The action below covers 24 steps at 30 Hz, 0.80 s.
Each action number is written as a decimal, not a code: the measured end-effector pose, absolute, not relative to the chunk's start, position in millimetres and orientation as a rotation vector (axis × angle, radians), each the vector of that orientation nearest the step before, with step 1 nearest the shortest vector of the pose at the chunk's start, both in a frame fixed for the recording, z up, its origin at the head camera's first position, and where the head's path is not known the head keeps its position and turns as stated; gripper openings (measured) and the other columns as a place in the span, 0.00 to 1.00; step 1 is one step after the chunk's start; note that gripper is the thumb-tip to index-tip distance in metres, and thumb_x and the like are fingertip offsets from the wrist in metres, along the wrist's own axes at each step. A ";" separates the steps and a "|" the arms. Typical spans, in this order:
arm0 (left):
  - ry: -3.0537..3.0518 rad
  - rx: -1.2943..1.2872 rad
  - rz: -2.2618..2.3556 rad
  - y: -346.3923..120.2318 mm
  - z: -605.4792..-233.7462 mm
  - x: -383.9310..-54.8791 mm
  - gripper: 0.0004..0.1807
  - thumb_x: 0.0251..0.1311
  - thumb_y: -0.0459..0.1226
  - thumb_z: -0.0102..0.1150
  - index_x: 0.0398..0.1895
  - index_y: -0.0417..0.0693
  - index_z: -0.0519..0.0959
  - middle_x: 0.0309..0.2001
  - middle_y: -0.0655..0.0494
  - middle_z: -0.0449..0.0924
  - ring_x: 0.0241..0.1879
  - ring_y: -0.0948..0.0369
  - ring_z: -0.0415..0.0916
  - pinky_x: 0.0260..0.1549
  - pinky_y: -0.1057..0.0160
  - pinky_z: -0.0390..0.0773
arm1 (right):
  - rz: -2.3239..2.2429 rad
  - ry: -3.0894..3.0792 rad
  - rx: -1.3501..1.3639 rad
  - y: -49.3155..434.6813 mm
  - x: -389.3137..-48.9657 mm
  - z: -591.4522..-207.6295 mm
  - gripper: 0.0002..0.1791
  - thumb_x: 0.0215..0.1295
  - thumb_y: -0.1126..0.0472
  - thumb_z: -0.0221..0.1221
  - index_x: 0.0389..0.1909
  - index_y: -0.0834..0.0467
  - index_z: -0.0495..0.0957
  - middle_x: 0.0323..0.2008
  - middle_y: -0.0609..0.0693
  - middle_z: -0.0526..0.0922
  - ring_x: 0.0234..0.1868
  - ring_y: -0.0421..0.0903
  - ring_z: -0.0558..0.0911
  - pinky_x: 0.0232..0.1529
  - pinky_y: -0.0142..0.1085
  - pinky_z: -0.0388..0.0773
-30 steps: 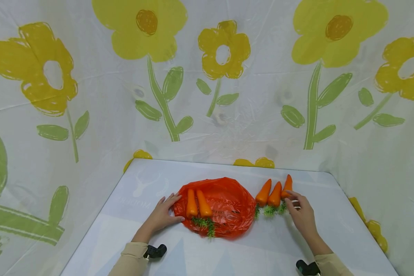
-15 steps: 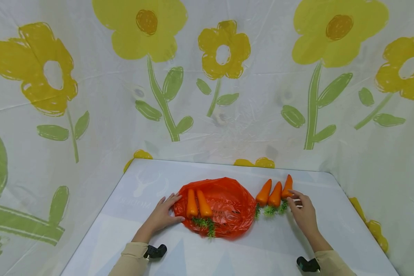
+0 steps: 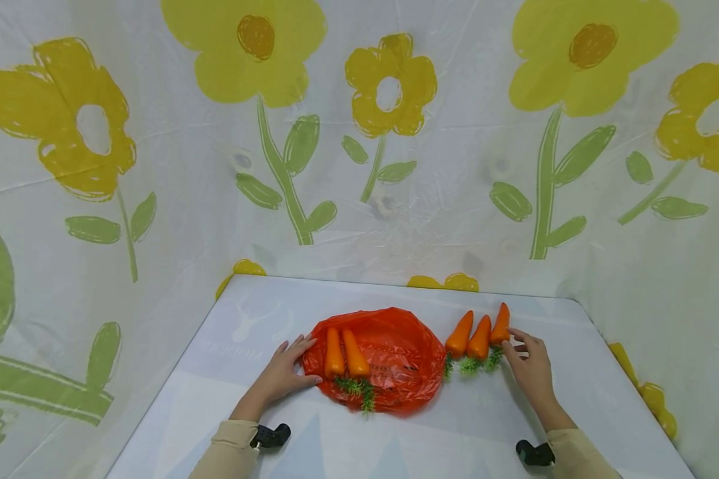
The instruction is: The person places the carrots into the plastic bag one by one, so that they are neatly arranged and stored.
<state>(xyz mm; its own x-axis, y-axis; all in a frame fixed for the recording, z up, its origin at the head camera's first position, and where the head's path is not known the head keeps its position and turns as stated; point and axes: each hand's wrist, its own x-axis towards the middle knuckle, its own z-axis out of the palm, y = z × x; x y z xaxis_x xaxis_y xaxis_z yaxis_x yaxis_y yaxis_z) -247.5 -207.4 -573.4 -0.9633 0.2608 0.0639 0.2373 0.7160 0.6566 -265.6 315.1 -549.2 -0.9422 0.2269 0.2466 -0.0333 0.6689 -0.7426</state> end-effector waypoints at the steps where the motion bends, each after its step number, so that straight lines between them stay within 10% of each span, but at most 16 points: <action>1: 2.877 0.416 1.095 -207.5 -573.0 -247.5 0.50 0.51 0.55 0.76 0.76 0.48 0.67 0.77 0.50 0.60 0.79 0.47 0.49 0.76 0.40 0.42 | 1.153 -2.573 -0.162 315.6 -266.3 -548.8 0.25 0.77 0.51 0.55 0.67 0.61 0.74 0.57 0.64 0.71 0.50 0.57 0.76 0.44 0.25 0.71; 8: 2.879 0.400 1.091 -207.3 -572.9 -247.4 0.50 0.51 0.55 0.76 0.76 0.50 0.67 0.77 0.51 0.60 0.79 0.48 0.49 0.76 0.41 0.43 | 1.181 -2.624 -0.167 321.0 -273.8 -548.5 0.28 0.78 0.50 0.53 0.70 0.63 0.70 0.64 0.68 0.67 0.55 0.64 0.78 0.58 0.59 0.77; 24: 2.864 0.372 1.101 -207.1 -574.1 -248.2 0.50 0.50 0.55 0.76 0.76 0.52 0.67 0.78 0.53 0.59 0.79 0.48 0.47 0.76 0.40 0.42 | 1.282 -2.768 -0.209 327.0 -286.9 -546.3 0.36 0.78 0.43 0.51 0.76 0.62 0.60 0.71 0.73 0.58 0.63 0.70 0.73 0.59 0.60 0.76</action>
<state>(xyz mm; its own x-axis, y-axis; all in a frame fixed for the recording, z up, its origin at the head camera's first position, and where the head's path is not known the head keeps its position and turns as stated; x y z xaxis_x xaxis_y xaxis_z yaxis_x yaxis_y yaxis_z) -248.2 -207.1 -574.1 -0.9697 0.2413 0.0385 0.2050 0.7176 0.6656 -286.9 327.0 -546.3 -0.9872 0.1586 0.0188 0.0882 0.6397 -0.7635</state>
